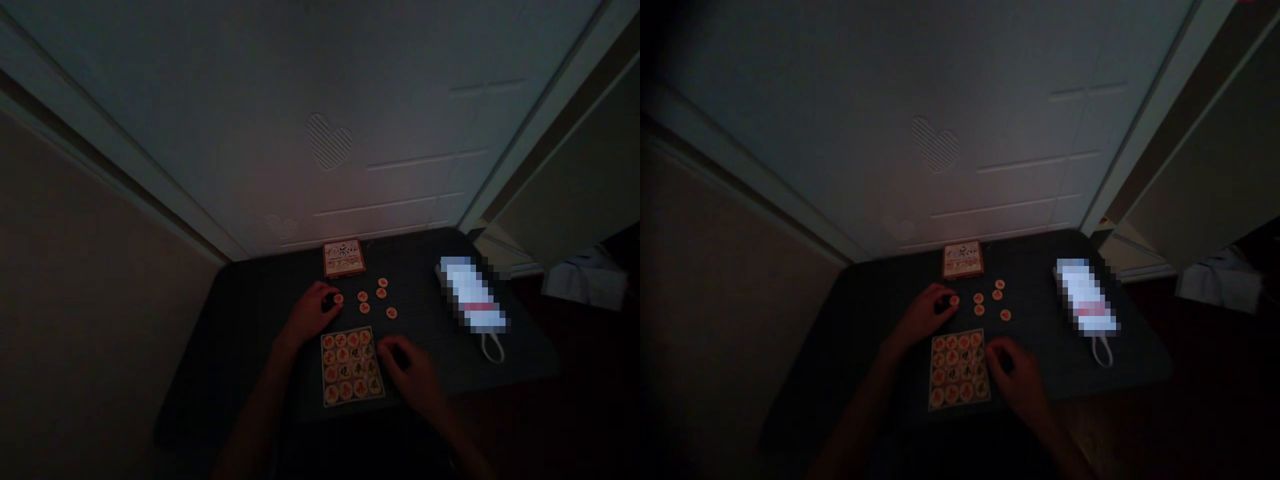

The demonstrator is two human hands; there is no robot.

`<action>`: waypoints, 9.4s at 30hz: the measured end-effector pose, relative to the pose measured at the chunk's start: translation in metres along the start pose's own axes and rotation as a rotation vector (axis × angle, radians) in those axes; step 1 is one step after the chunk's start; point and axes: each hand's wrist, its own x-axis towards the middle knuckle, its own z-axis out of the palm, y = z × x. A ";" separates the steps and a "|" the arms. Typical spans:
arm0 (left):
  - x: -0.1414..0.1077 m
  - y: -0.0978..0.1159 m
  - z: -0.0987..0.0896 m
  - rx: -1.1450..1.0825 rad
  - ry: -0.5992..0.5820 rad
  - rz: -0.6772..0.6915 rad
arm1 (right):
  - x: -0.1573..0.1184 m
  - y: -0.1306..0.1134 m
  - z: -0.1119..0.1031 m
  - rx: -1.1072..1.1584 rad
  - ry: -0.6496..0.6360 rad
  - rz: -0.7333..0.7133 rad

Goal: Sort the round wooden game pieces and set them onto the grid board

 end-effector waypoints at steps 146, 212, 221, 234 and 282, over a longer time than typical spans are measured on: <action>0.021 -0.004 0.024 -0.271 0.166 0.103 | -0.007 -0.014 0.018 -0.233 0.008 -0.123; 0.022 -0.005 0.024 -0.271 0.189 0.120 | 0.093 -0.004 0.002 -0.255 -0.044 -0.329; 0.020 -0.005 0.024 -0.295 0.196 0.114 | 0.085 0.006 -0.008 -0.288 -0.017 -0.311; 0.019 -0.002 0.021 -0.523 0.157 -0.055 | 0.099 -0.003 -0.003 -0.190 0.081 -0.263; 0.018 0.009 0.010 -0.867 0.003 -0.235 | 0.132 -0.019 0.025 0.055 -0.003 -0.290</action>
